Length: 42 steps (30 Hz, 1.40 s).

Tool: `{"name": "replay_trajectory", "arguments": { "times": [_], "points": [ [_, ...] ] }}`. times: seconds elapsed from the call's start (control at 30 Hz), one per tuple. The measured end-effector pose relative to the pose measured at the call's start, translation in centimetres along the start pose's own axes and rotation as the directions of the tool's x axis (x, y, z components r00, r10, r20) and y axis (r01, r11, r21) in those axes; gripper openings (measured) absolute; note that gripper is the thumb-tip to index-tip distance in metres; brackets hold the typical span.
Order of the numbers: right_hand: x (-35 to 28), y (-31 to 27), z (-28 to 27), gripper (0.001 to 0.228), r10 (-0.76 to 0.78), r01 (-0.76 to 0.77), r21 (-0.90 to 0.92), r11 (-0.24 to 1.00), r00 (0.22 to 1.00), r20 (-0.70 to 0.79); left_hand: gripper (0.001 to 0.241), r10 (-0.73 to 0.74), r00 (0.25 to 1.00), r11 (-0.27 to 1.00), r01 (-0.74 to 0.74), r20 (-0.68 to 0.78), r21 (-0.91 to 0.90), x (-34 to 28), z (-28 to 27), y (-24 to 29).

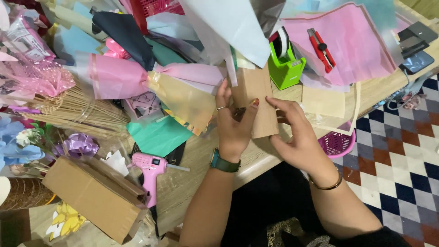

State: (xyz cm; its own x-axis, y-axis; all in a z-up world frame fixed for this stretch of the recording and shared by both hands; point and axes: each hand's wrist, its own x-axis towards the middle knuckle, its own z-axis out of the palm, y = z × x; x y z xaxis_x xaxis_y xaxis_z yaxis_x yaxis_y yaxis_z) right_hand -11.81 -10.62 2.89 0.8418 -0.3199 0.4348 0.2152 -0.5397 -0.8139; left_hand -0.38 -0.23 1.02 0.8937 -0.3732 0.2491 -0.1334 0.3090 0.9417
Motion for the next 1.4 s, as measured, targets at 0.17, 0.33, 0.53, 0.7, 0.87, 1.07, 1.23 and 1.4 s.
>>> {"name": "replay_trajectory", "arguments": {
  "times": [0.17, 0.33, 0.53, 0.7, 0.87, 1.07, 1.23, 1.4],
  "points": [
    [-0.1, 1.1, -1.6, 0.081, 0.055, -0.08, 0.27, 0.959, 0.993, 0.101, 0.101, 0.063, 0.995, 0.997, -0.059, 0.081, -0.048, 0.2, -1.1, -1.3],
    [0.7, 1.2, -1.8, 0.071, 0.047, -0.087, 0.372, 0.924, 0.992, 0.117, 0.119, 0.036, 0.979, 0.998, -0.023, 0.201, -0.065, -0.1, -1.1, 0.2],
    [2.5, -1.8, -1.2, 0.055, 0.072, -0.071, -0.021, 0.997, 0.997, 0.023, 0.102, 0.01, 0.997, 0.994, -0.019, 0.08, 0.109, 0.4, -1.1, -1.1],
    [3.1, 0.3, -1.2, 0.057, -0.108, 0.065, -0.162, 0.985, 0.956, -0.274, 0.1, -0.047, 0.995, 0.956, 0.02, 0.088, 0.292, -0.1, -0.4, -1.0],
    [4.2, 1.6, -0.5, 0.05, -0.126, 0.072, -0.157, 0.985, 0.921, -0.369, 0.103, -0.079, 0.983, 0.954, 0.027, 0.164, 0.297, -0.3, 0.0, 0.9],
    [4.6, 2.9, -0.4, 0.041, -0.04, 0.024, -0.049, 0.999, 0.925, -0.378, 0.11, -0.118, 0.979, 0.956, 0.066, 0.169, 0.284, -0.3, -0.1, 1.4],
    [4.8, 3.9, -0.4, 0.043, 0.046, -0.01, 0.083, 0.996, 0.895, -0.443, 0.104, -0.182, 0.967, 0.939, 0.116, 0.181, 0.323, -0.3, 0.3, 1.4],
    [4.1, 2.8, 0.1, 0.015, 0.084, -0.035, 0.151, 0.988, 0.94, -0.331, 0.095, -0.269, 0.963, 0.943, 0.257, 0.03, 0.212, 0.5, -1.0, -3.1]
  ]
}}
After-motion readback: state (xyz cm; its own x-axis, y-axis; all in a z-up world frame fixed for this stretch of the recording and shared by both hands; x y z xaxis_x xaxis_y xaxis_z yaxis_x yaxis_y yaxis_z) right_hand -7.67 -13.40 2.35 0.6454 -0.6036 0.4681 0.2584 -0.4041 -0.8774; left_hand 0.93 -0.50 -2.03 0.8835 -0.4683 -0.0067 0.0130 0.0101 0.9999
